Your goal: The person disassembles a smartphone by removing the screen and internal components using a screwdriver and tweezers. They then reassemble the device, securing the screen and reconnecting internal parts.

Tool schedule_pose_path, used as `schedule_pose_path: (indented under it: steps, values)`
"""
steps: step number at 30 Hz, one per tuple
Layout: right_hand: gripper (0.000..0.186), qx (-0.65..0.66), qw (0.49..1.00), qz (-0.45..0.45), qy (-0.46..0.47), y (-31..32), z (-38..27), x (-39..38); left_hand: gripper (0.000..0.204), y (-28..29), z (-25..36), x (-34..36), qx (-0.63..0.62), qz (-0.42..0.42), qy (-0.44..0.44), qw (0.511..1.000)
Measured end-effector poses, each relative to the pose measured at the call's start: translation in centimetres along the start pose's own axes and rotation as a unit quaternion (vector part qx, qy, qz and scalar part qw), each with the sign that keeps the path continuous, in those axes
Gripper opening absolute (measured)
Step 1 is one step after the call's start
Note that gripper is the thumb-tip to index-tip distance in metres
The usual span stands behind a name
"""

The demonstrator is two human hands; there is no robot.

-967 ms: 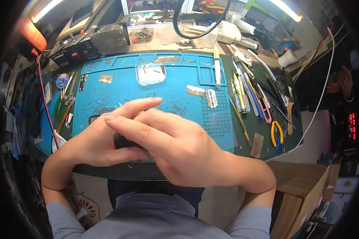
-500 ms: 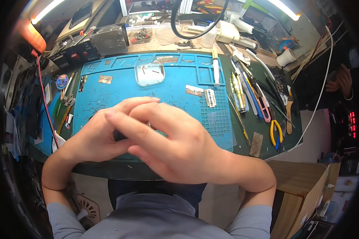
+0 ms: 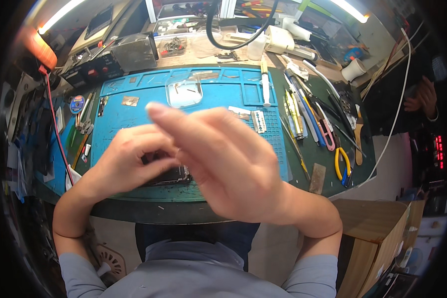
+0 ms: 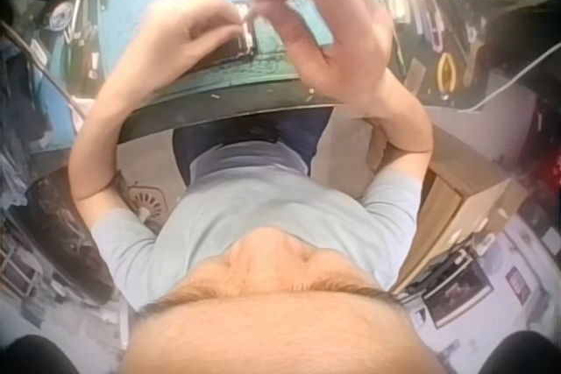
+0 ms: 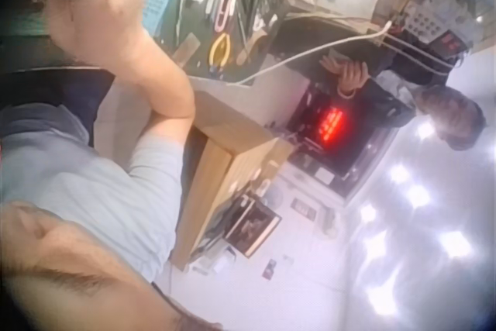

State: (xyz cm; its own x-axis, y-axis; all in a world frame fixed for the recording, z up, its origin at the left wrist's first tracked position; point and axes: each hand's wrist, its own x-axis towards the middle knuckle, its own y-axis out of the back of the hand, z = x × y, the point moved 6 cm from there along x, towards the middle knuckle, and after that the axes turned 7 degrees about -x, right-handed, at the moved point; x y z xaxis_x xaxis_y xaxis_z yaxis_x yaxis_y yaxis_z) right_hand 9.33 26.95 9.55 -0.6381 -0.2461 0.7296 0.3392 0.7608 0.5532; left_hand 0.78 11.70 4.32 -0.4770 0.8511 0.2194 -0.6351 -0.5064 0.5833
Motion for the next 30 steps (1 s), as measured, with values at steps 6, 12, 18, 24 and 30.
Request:
schedule_pose_path:
  steps: [6,12,18,24,30]
  values:
    - [0.053,-0.032,0.997,0.038,-0.057,0.8,0.8,-0.3,0.011,0.4,-0.5,0.1,0.123,0.066,-0.030,0.990]
    - [0.048,-0.052,0.997,0.043,-0.027,0.6,1.0,-0.1,0.014,-0.4,0.1,0.0,0.179,0.034,-0.061,0.981]
    - [0.047,-0.061,0.997,0.044,0.002,0.4,1.4,-0.2,0.017,-0.4,-0.1,-0.1,0.181,0.030,-0.064,0.981]
    - [0.047,-0.038,0.998,0.046,-0.033,-0.4,1.9,-0.4,0.015,1.1,-1.2,0.0,0.075,0.082,-0.013,0.994]
    - [0.049,-0.022,0.999,0.031,-0.024,-1.4,2.4,-0.4,0.016,2.3,-1.9,0.0,0.014,0.098,0.065,0.993]
